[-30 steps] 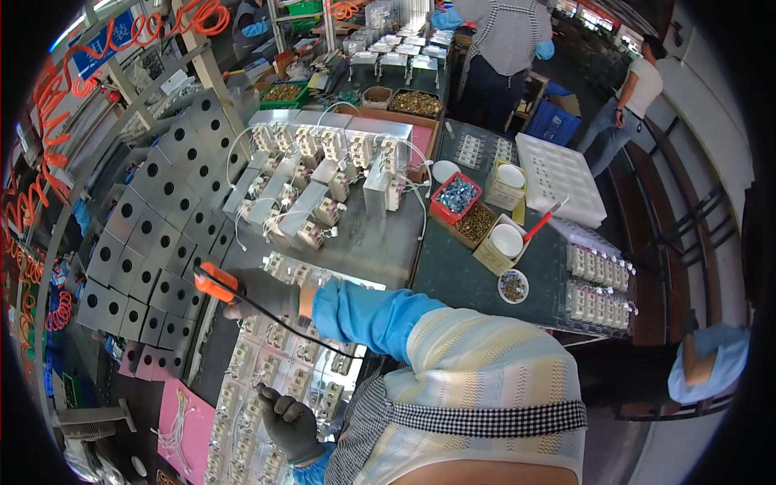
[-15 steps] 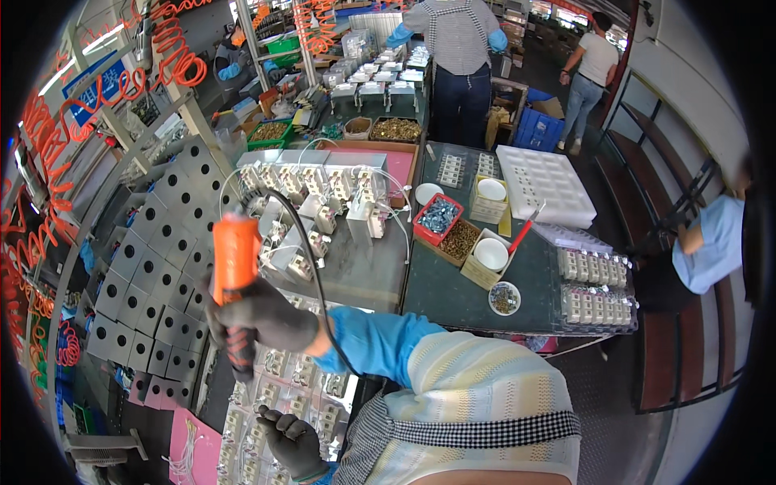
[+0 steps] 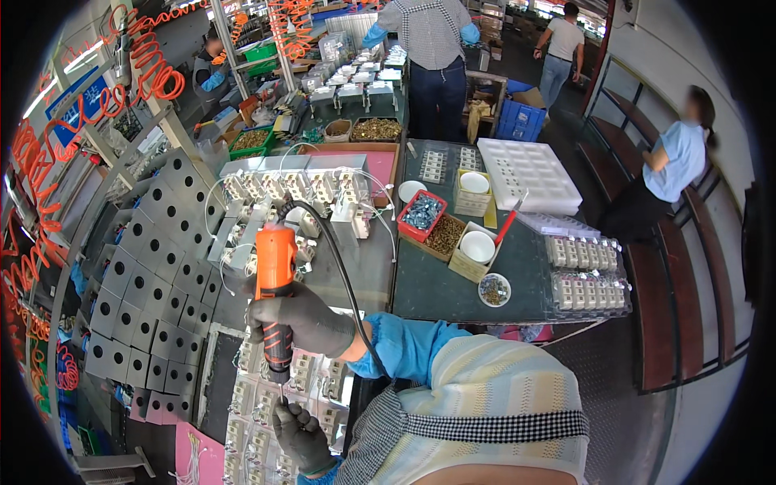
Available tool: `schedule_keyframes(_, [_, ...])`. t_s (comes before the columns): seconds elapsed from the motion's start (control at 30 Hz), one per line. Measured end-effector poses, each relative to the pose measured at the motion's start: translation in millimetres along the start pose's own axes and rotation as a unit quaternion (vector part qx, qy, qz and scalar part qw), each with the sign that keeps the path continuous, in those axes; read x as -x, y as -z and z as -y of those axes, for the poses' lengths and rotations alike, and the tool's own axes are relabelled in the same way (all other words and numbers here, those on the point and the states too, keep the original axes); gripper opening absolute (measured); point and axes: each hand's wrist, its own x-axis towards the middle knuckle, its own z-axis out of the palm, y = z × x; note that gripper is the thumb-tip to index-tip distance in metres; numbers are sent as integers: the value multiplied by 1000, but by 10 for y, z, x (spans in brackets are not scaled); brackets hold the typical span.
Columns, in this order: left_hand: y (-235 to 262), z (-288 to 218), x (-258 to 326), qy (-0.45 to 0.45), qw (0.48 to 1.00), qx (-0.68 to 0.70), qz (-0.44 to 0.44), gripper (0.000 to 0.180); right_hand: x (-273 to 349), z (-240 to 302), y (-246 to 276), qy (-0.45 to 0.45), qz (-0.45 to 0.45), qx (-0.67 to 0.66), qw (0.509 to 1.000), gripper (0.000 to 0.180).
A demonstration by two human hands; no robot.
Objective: The person fastens electronic components onto a row of electronic devices using an electric screwdriver to drive screws.
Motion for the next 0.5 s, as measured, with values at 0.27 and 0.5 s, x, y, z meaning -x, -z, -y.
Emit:
schedule_keyframes(0.27, [-58,-9,57,-105,967,-231,-5,24,-191,20,271,-23,-76,-8,997,38])
schedule_keyframes(0.5, [-62,-88,0,-156,951,-266,-32,31,-302,-158,381,-27,-126,-44,991,37])
